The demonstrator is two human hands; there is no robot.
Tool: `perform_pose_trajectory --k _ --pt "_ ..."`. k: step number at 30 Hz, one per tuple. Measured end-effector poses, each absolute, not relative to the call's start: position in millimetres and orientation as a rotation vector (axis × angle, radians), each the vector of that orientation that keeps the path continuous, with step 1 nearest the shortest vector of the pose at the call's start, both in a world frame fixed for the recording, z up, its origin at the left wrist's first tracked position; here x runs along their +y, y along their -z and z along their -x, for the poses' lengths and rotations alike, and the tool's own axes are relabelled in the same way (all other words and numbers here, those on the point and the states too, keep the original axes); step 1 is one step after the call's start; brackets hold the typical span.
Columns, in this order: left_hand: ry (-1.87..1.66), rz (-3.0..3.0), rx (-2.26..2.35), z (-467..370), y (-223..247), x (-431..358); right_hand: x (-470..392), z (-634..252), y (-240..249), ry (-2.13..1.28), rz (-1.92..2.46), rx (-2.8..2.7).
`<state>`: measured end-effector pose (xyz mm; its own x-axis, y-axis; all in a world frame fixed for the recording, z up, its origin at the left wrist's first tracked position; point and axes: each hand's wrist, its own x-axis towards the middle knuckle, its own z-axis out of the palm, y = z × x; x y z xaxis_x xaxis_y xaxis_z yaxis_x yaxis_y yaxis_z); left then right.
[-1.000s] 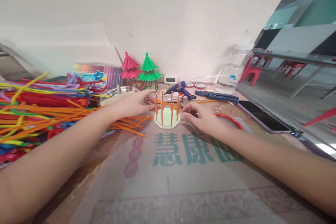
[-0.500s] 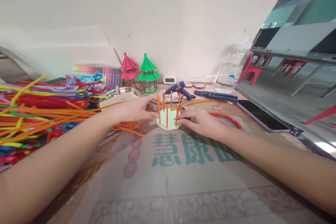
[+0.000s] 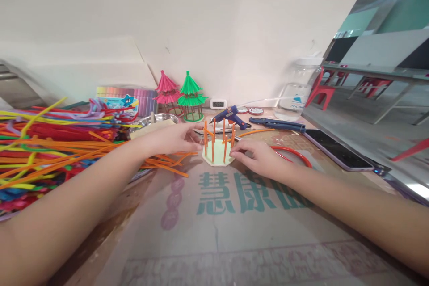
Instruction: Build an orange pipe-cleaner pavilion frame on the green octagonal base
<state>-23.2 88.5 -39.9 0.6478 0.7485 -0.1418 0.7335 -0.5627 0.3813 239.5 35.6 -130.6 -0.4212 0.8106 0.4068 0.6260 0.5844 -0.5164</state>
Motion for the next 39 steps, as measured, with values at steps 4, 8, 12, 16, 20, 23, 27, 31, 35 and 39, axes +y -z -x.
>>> perform_pose_trajectory --k 4,8,12,16,20,23,27,31,35,39 --pt "-0.150 -2.459 1.268 32.1 36.1 92.3 31.0 -238.9 117.5 -0.324 1.210 -2.090" --pt "-0.322 -2.428 1.350 34.5 26.9 87.7 36.8 -252.6 89.8 -0.242 1.290 -1.934" --pt "-0.512 -2.506 1.443 31.8 16.3 80.9 63.2 -282.8 85.4 -0.160 1.412 -1.939" --pt "-0.598 -2.556 1.480 26.7 10.6 74.1 86.3 -309.4 108.5 -0.127 1.481 -2.161" --pt "-0.600 -2.537 1.383 24.2 11.8 70.1 94.0 -317.8 125.3 -0.040 1.438 -2.370" --pt "-0.592 -2.566 1.366 24.4 14.7 71.1 95.5 -316.3 127.1 0.035 1.496 -2.401" --pt "-0.636 -2.564 1.407 22.8 14.3 70.2 94.5 -310.9 124.7 0.078 1.531 -2.394" --pt "-0.644 -2.497 1.375 21.0 7.8 62.9 90.2 -304.8 121.1 0.152 1.603 -2.334" --pt "-0.626 -2.603 1.359 23.4 1.1 54.5 88.0 -308.5 109.6 0.268 1.750 -2.168" --pt "-0.610 -2.649 1.276 21.3 -3.5 44.7 87.0 -325.0 86.0 0.372 1.853 -1.966"
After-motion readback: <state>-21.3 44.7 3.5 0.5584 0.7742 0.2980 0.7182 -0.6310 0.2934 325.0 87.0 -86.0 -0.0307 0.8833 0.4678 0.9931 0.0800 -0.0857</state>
